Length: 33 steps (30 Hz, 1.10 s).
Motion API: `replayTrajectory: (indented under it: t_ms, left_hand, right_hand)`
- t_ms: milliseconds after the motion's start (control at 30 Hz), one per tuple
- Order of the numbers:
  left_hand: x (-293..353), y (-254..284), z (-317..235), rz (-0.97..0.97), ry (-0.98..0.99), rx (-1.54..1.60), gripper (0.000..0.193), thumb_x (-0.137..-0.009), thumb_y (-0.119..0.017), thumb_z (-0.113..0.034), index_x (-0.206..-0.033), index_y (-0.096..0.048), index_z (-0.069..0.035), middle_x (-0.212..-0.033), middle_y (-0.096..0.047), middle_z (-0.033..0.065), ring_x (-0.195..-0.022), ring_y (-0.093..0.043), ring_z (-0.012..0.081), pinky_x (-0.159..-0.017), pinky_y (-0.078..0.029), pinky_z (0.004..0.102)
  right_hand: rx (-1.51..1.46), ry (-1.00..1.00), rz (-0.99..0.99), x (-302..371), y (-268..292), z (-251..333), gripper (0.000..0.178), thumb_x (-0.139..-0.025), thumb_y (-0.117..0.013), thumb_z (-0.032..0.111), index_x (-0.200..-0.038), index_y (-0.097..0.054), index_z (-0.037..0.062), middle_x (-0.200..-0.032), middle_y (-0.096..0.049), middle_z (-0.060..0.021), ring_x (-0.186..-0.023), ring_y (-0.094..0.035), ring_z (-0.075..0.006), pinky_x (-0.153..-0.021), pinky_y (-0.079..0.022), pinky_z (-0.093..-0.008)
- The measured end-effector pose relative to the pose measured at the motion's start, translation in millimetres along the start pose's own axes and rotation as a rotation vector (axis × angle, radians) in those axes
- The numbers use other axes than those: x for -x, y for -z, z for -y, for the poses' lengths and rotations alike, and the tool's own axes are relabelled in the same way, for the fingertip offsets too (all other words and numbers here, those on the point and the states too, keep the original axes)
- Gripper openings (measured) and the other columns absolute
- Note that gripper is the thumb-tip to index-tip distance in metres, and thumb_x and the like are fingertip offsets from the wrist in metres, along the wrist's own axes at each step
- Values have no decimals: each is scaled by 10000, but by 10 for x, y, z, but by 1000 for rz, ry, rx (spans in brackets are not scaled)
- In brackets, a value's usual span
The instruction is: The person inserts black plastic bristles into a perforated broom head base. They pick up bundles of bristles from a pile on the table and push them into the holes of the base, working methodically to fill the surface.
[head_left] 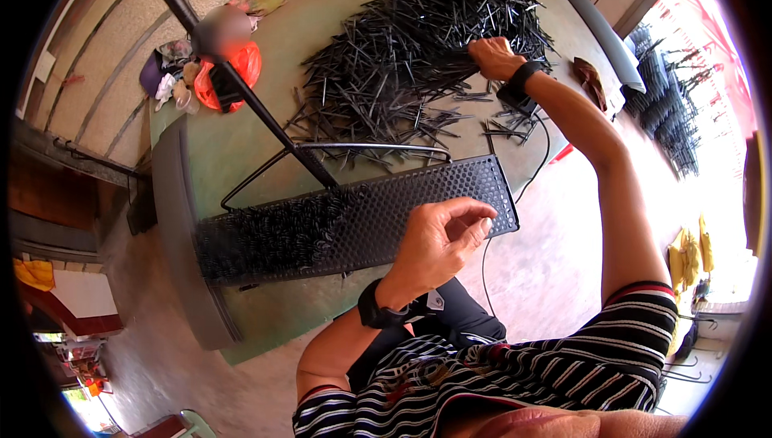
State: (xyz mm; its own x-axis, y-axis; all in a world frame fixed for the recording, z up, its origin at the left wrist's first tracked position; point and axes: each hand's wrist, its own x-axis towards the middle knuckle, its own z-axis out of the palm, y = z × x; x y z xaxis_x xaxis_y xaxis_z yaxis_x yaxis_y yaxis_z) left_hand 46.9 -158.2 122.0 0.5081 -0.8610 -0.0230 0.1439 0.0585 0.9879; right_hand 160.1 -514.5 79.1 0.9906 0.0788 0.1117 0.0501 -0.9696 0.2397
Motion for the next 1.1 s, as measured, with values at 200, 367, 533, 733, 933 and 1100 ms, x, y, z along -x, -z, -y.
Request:
replayTrajectory:
  t_ms: [200,367,533,733,933,1100]
  left_hand:
    - [-164,-35,-320,100,-39,-108,188,-846,-619,-60,-1016,-632,19,-751,-617,5,-646,-560,46,-594,-466,194]
    - [-597,23,-38,111,61,194,397,-864,-582,-45,-1236,-479,45,-957,-608,86,-837,-607,134,-726,-505,247]
    - [-1265,85,329,8,241,706,424,-836,-662,-238,-1123,-464,2,-972,-561,96,-898,-577,230,-770,-476,359]
    - [-1989,93,319,-137,229,910,524,-690,-743,-528,-854,-474,-109,-596,-345,-21,-549,-374,141,-550,-330,300]
    - [-2342,149,315,-351,-32,1090,471,-691,-693,-601,-794,-571,-157,-944,-591,27,-982,-549,222,-966,-376,446]
    - [-2480,333,382,-507,-170,1144,252,-792,-672,-341,-758,-557,-119,-836,-599,9,-846,-566,175,-826,-452,354]
  right_hand:
    - [243,48,6,110,-106,-53,100,-795,-539,120,-754,-531,29,-612,-589,-128,-590,-623,-286,-486,-459,-401]
    - [248,-17,-91,153,22,-33,80,-800,-519,94,-803,-489,20,-588,-582,-123,-561,-618,-276,-462,-449,-384]
    - [215,79,-560,390,183,32,78,-818,-490,72,-859,-454,16,-676,-565,-166,-601,-616,-303,-477,-454,-403]
    - [58,-171,-343,251,635,668,119,-845,-494,131,-899,-445,37,-766,-554,-163,-711,-607,-314,-545,-480,-437]
    - [127,15,-578,235,541,822,151,-748,-562,136,-852,-485,59,-727,-501,-77,-681,-537,-224,-560,-452,-343]
    - [123,102,-555,154,484,863,244,-775,-536,108,-1009,-511,42,-845,-530,-96,-796,-530,-239,-728,-416,-362]
